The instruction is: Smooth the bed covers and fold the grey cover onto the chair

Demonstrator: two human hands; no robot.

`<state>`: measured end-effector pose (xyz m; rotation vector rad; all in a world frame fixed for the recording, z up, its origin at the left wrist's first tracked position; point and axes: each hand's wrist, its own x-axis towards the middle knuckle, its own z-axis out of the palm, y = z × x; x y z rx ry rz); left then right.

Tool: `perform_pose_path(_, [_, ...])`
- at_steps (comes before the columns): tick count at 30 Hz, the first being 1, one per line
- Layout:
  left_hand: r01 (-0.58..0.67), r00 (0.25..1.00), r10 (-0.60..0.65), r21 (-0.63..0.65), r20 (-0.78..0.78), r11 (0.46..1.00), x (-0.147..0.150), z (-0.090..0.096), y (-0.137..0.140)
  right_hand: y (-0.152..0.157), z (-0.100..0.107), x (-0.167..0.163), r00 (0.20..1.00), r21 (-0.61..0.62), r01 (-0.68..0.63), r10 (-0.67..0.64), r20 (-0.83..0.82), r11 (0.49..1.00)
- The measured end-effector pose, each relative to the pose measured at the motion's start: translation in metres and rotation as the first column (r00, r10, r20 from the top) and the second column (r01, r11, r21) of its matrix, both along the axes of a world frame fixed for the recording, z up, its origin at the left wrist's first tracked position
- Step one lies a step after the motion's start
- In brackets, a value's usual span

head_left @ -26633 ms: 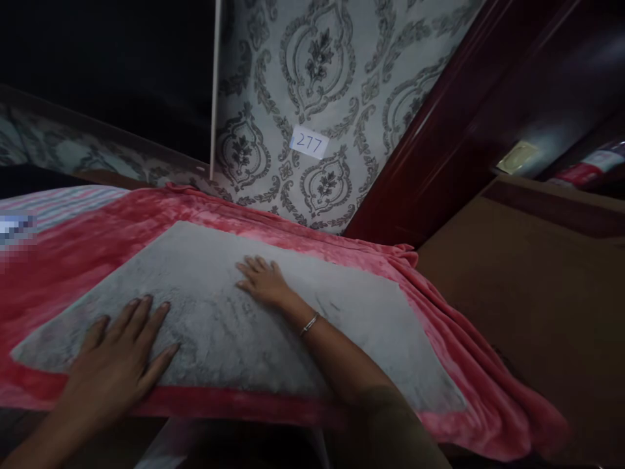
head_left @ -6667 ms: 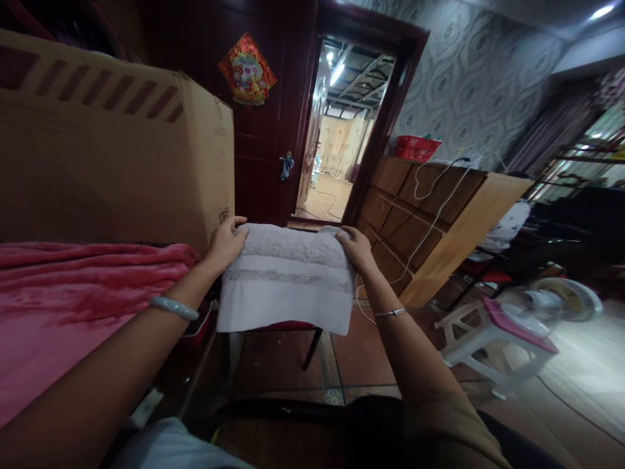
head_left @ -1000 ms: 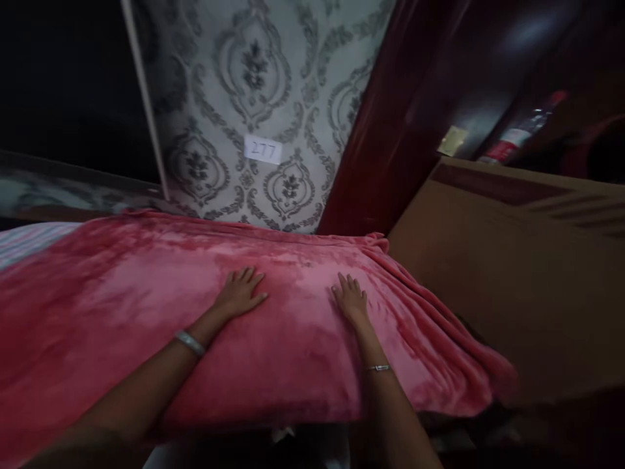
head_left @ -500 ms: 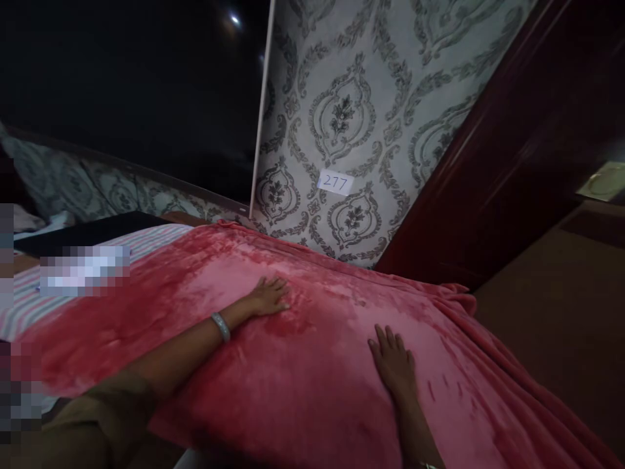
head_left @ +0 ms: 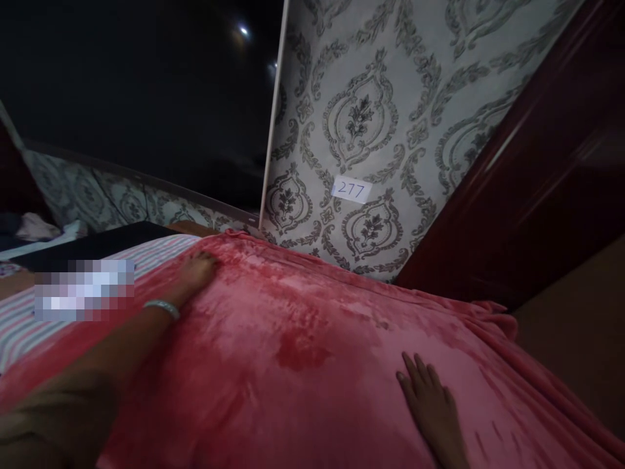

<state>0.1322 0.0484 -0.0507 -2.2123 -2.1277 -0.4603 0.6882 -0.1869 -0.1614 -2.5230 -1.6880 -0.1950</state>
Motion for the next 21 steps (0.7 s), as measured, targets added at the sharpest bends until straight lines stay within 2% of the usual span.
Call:
perform_pose_path(3, [-0.192, 0.98, 0.194, -0.046, 0.042, 0.98, -0.022, 0.01, 0.014, 0.0, -0.01, 0.006, 1.0, 0.065, -0.016, 0.016, 0.003, 0.998])
perform_pose_path(7, [-0.382, 0.91, 0.402, -0.172, 0.098, 0.908, -0.045, 0.015, 0.037, -0.001, -0.016, 0.009, 1.0, 0.102, -0.02, 0.021, -0.005, 0.995])
perform_pose_path(9, [-0.396, 0.898, 0.424, -0.204, 0.119, 0.895, -0.049, 0.015, 0.049, -0.002, -0.016, 0.01, 1.0, 0.113, -0.017, 0.019, -0.022, 0.993])
perform_pose_path(12, [-0.368, 0.903, 0.403, -0.214, 0.149, 0.905, -0.051, 0.015, 0.063, -0.003, -0.016, 0.011, 0.998, 0.131, -0.013, 0.02, -0.052, 0.991])
perform_pose_path(17, [-0.418, 0.884, 0.435, -0.132, 0.17, 0.899, -0.051, 0.008, 0.074, -0.006, -0.017, 0.013, 0.997, 0.142, -0.003, 0.014, -0.08, 0.99])
perform_pose_path(21, [-0.399, 0.888, 0.429, -0.188, 0.163, 0.897, -0.054, 0.001, 0.08, -0.007, -0.017, 0.014, 0.996, 0.142, 0.0, 0.013, -0.091, 0.99])
